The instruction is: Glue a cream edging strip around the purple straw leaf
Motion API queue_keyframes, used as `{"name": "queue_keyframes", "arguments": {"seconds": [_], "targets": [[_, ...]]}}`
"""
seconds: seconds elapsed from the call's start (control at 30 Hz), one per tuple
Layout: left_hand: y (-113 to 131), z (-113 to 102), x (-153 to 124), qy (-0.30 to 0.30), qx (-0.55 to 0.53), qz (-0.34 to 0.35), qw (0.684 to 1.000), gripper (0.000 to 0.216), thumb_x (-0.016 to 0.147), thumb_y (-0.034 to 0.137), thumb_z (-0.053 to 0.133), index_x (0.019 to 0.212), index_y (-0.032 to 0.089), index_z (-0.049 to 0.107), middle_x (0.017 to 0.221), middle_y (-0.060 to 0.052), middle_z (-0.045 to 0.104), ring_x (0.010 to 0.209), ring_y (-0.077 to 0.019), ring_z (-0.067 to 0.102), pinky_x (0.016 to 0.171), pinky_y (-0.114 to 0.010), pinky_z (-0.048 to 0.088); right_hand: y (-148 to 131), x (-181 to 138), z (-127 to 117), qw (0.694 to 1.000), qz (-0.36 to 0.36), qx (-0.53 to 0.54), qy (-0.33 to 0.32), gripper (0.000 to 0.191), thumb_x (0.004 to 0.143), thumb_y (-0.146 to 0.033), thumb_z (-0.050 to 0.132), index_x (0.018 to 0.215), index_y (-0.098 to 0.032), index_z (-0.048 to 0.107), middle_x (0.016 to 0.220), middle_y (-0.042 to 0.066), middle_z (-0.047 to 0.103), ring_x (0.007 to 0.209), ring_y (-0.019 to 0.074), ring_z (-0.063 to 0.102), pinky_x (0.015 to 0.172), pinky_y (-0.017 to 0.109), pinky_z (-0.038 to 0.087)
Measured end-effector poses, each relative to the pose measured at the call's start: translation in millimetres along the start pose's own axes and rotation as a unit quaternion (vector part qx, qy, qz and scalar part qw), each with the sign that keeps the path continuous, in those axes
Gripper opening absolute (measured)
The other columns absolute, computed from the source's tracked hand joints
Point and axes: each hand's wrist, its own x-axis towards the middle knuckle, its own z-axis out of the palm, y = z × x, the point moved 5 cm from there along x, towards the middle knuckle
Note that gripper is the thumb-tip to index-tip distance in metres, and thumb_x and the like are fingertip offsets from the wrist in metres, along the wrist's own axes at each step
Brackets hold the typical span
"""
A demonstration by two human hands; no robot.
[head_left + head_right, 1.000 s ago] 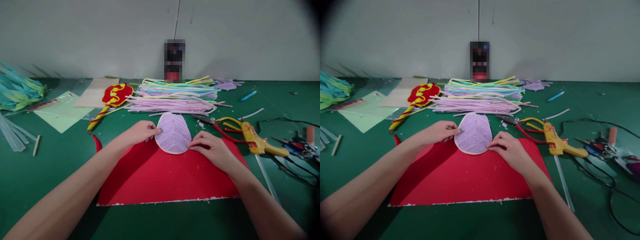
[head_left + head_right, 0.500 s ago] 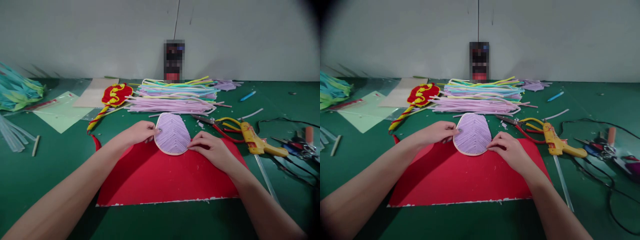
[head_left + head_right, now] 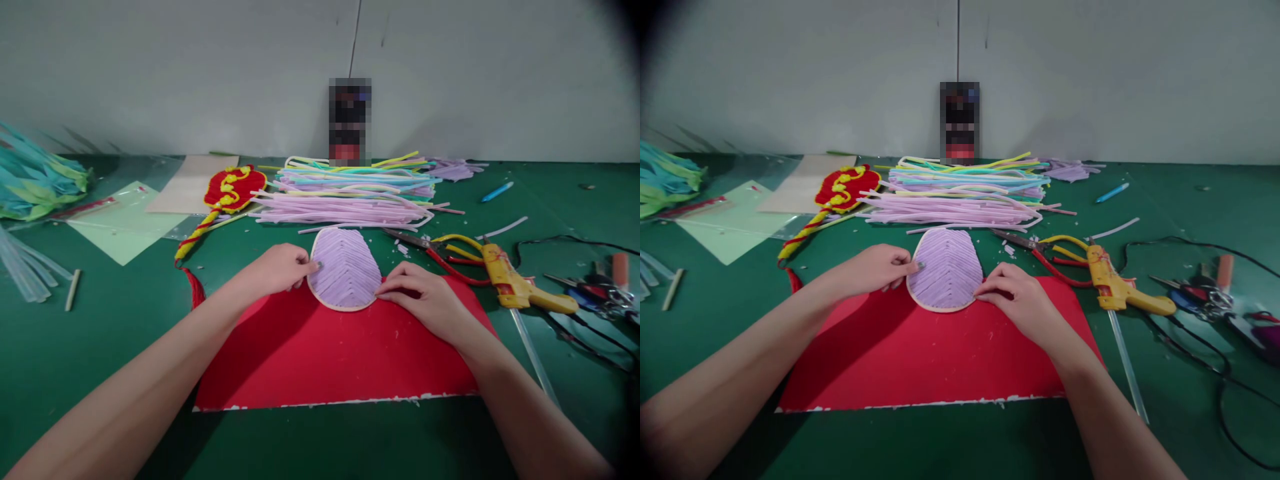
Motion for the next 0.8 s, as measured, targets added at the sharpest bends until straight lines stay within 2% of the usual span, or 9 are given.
{"name": "queue_keyframes", "arguments": {"seconds": [0.27,0.5,0.8], "targets": [[-0.8,1.9,-0.8,0.013,0.062,-0.006,0.998,0.04,0.086,0.044,0.043,0.055,0.02,0.048,0.048,0.001,0.052,0.047,-0.0127,0.046,0.052,-0.027,0.027,-0.4,0.0,0.0,1.0,-0.007,-0.008,0.003,0.017,0.088,-0.024,0.056,0.082,-0.026,0.072,0.087,0.003,0.061,0.085,0.0166,0.06,0.078,0.031,0.049],[-3.8,2.8,3.6,0.044,0.089,0.041,0.994,0.037,0.084,0.044,0.044,0.055,0.02,0.044,0.057,0.002,0.048,0.054,-0.013,0.04,0.053,-0.028,0.023,-1.6,0.2,-0.8,1.0,-0.011,-0.005,0.007,0.017,0.087,-0.023,0.056,0.081,-0.026,0.072,0.087,0.003,0.061,0.084,0.0163,0.06,0.077,0.03,0.049],[-5.9,4.2,3.3,0.043,0.087,0.012,0.995,0.039,0.083,0.046,0.045,0.054,0.019,0.047,0.057,0.001,0.05,0.053,-0.0126,0.039,0.053,-0.029,0.022,-2.1,0.5,-0.8,1.0,-0.008,-0.006,0.004,0.017,0.087,-0.022,0.056,0.082,-0.026,0.072,0.087,0.002,0.061,0.084,0.0156,0.06,0.078,0.03,0.049]]}}
